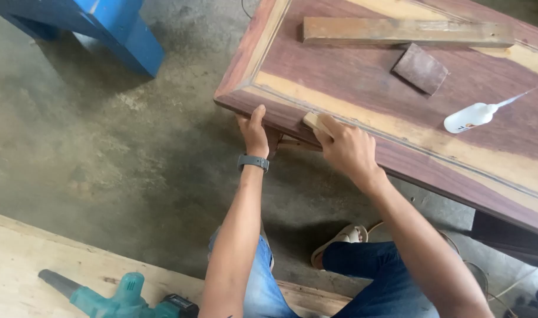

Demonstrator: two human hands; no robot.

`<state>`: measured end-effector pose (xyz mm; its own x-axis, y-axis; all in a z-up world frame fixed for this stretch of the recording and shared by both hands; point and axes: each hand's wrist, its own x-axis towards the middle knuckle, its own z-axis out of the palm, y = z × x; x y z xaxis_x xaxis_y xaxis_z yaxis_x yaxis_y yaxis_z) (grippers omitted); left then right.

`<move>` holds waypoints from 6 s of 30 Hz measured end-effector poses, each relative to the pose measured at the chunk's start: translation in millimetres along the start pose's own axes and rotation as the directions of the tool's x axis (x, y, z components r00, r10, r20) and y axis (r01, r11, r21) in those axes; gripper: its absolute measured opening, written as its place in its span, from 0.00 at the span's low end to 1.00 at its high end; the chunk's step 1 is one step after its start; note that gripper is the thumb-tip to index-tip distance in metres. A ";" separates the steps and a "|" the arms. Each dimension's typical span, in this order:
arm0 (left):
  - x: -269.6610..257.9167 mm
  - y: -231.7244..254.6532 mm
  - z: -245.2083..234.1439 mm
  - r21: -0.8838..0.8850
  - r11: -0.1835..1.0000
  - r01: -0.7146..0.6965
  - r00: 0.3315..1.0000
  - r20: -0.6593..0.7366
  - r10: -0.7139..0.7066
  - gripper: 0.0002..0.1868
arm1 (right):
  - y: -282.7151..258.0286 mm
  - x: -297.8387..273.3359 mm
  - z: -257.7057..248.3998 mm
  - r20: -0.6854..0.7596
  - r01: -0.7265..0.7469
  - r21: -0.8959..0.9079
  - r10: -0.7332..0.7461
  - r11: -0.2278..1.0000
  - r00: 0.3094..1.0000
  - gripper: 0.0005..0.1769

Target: The person sands the edges and surface of a wooden table using a sanding block. They apply a liquid from a white bottle onto the wood and continue sanding the area.

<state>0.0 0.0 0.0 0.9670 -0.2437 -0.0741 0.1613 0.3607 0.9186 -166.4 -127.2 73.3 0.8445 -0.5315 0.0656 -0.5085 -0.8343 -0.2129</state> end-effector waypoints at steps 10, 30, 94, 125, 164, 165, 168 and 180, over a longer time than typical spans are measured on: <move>9.9 -22.7 -6.6 -0.027 1.000 0.002 1.000 0.011 -0.002 0.43 | -29.8 27.4 9.3 -0.140 -0.023 0.123 0.040 0.992 0.989 0.16; -2.1 6.6 5.2 0.001 0.998 0.068 0.998 -0.014 -0.068 0.46 | -32.6 85.6 29.2 -0.075 -0.109 -0.062 0.104 0.992 0.992 0.15; -5.3 59.0 7.8 0.038 0.975 0.219 0.976 -0.021 -0.218 0.61 | -56.8 25.9 5.2 0.092 -0.199 0.026 0.196 0.980 0.976 0.21; -0.6 55.3 8.7 0.023 0.961 0.274 0.961 0.021 -0.274 0.63 | -50.0 39.1 -7.2 -0.023 -0.075 0.090 0.078 0.993 0.997 0.17; 12.4 48.6 -14.9 0.020 0.998 -0.060 0.998 0.001 0.060 0.55 | -80.7 109.7 -3.7 0.207 0.018 0.058 -0.029 0.998 0.978 0.23; 12.1 49.2 -18.6 0.024 0.998 -0.051 0.999 0.014 0.051 0.55 | -75.3 94.0 -17.2 0.222 0.007 0.105 -0.030 0.994 0.975 0.22; 15.0 55.3 -13.2 0.261 0.963 -0.064 0.996 -0.046 0.079 0.61 | -48.6 61.1 -39.6 0.227 -0.006 -0.023 0.011 1.000 0.974 0.22; 31.8 62.2 -22.1 0.787 -0.164 -0.595 0.726 0.614 0.309 0.27 | 40.0 7.7 18.6 -0.373 0.190 0.031 -0.165 0.981 0.913 0.22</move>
<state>45.2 34.5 46.2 0.6312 -0.6182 0.4684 -0.7571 -0.6224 0.1988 -177.1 -162.0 47.1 0.7925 -0.4021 0.4585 -0.3332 -0.9152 -0.2267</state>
